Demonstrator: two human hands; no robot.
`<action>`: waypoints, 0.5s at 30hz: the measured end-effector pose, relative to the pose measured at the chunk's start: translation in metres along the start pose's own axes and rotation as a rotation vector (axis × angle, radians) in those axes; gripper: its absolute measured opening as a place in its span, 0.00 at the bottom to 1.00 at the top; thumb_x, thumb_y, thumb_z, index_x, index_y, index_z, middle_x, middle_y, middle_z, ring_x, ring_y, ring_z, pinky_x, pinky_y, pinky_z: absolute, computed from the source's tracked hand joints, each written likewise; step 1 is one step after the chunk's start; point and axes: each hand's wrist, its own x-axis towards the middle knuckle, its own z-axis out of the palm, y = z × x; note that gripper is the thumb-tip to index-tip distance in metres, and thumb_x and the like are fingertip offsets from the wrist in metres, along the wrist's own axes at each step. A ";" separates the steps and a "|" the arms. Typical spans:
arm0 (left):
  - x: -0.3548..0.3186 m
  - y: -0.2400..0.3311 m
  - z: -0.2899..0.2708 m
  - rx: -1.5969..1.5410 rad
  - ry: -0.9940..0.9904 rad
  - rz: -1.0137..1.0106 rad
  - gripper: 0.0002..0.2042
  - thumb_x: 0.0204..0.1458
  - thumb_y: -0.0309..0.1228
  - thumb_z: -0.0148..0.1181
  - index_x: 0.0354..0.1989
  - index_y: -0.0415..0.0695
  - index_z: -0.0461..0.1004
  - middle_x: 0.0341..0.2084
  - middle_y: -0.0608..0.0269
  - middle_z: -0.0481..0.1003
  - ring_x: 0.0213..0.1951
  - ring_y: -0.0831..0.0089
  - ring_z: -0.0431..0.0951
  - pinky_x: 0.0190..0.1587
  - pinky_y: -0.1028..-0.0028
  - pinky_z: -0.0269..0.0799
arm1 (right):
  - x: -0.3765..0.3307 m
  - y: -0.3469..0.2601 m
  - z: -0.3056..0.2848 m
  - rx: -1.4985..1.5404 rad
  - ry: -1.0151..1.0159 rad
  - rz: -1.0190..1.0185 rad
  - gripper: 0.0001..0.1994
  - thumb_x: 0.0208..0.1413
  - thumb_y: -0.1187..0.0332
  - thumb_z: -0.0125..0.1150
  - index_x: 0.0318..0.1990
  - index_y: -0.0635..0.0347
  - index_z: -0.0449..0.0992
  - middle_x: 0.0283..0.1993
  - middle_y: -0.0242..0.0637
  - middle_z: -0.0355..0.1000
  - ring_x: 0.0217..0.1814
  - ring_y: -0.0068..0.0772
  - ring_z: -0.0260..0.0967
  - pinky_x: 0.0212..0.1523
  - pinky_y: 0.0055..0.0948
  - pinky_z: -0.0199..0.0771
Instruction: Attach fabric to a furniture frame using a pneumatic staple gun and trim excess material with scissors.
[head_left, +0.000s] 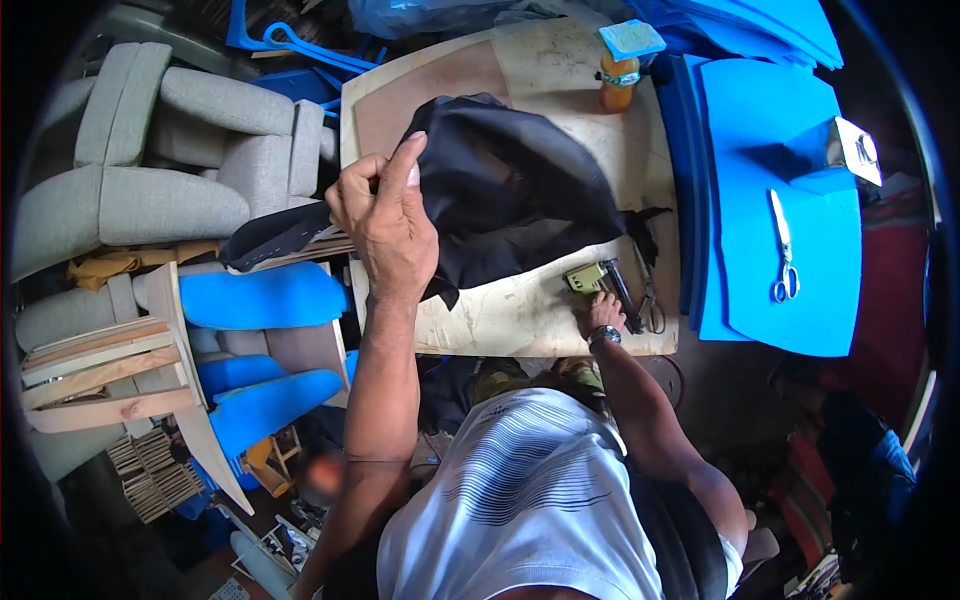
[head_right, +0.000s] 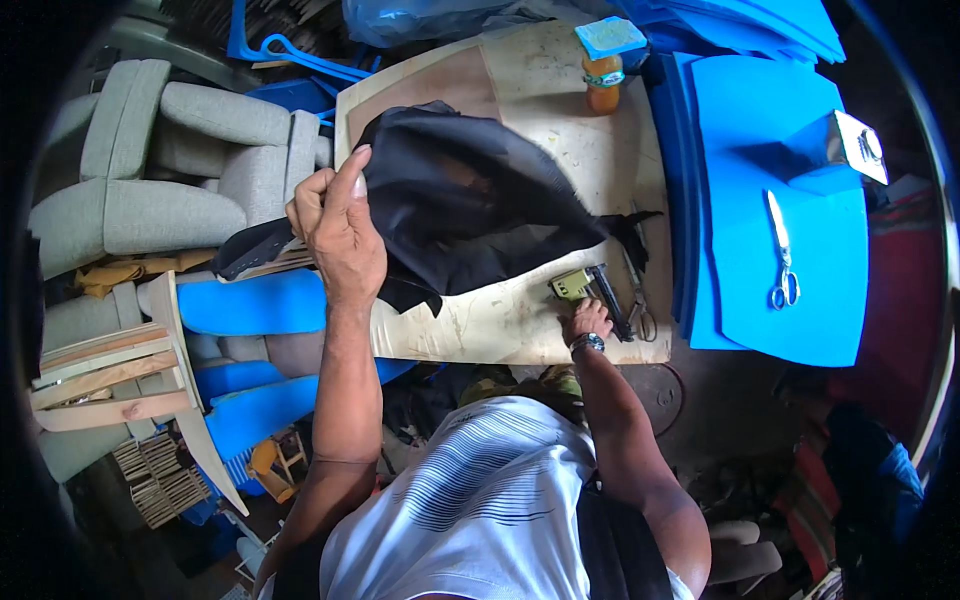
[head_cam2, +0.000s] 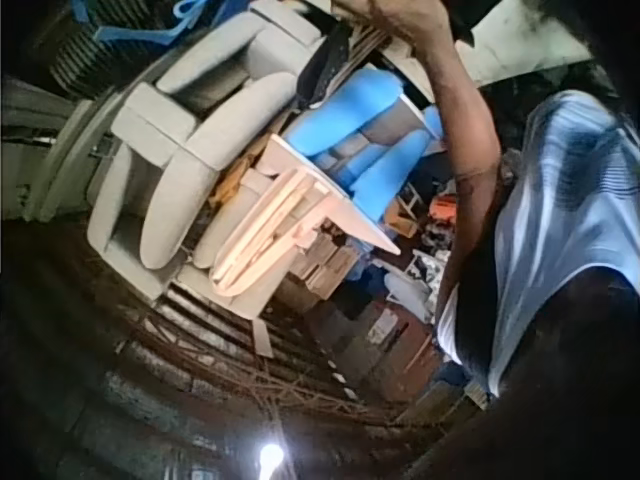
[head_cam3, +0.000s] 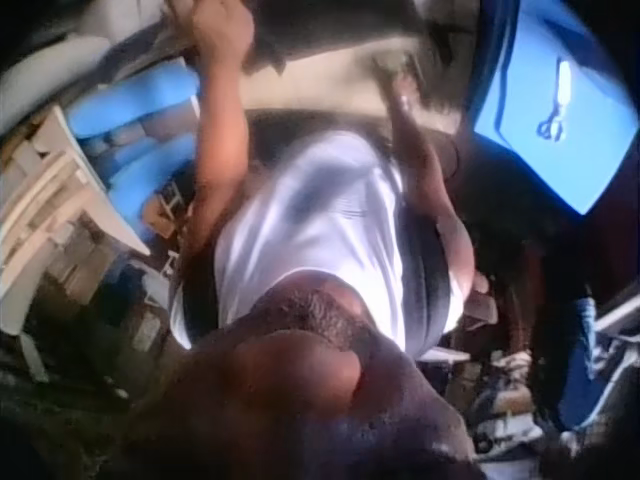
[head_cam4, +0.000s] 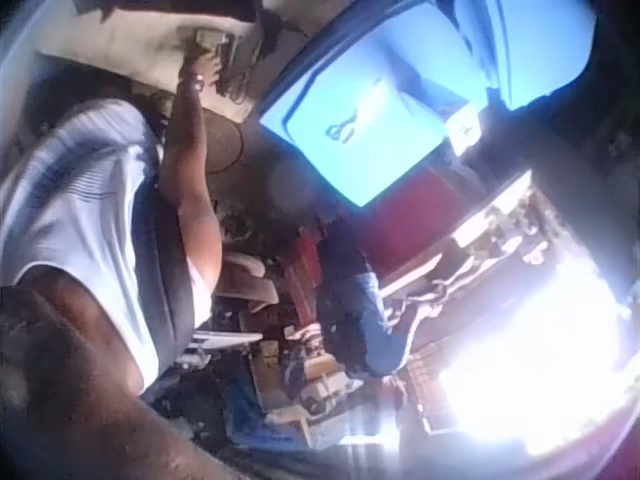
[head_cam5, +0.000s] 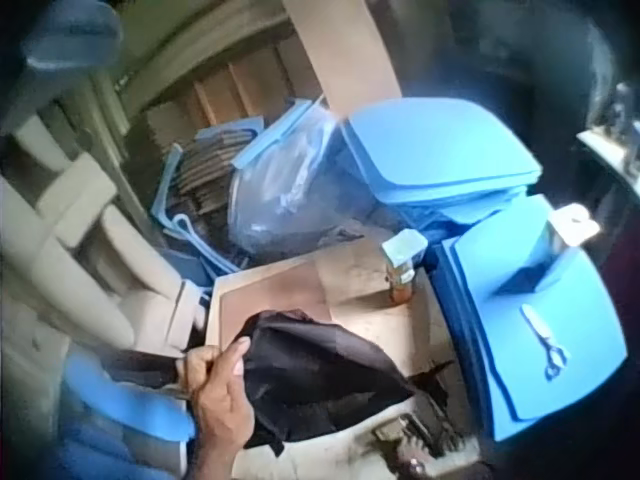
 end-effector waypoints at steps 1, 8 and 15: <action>0.001 0.004 0.004 -0.023 0.002 0.007 0.18 0.56 0.25 0.60 0.52 0.64 0.79 0.38 0.69 0.66 0.44 0.64 0.63 0.50 0.61 0.59 | 0.002 -0.002 -0.003 -0.043 0.028 0.027 0.15 0.63 0.60 0.48 0.54 0.50 0.69 0.54 0.36 0.68 0.61 0.39 0.64 0.50 0.48 0.71; 0.000 0.009 -0.006 -0.059 0.007 0.007 0.17 0.58 0.28 0.59 0.53 0.64 0.79 0.38 0.69 0.66 0.42 0.65 0.64 0.49 0.61 0.59 | 0.029 0.036 0.042 0.108 -0.029 0.077 0.17 0.59 0.55 0.54 0.49 0.54 0.71 0.48 0.42 0.75 0.50 0.48 0.76 0.42 0.47 0.77; 0.000 -0.008 -0.036 -0.079 0.057 -0.033 0.20 0.53 0.26 0.62 0.53 0.65 0.76 0.39 0.67 0.67 0.45 0.60 0.66 0.46 0.55 0.60 | -0.109 0.024 -0.100 0.493 0.080 -0.093 0.27 0.49 0.46 0.68 0.43 0.62 0.70 0.33 0.56 0.77 0.39 0.60 0.76 0.37 0.49 0.75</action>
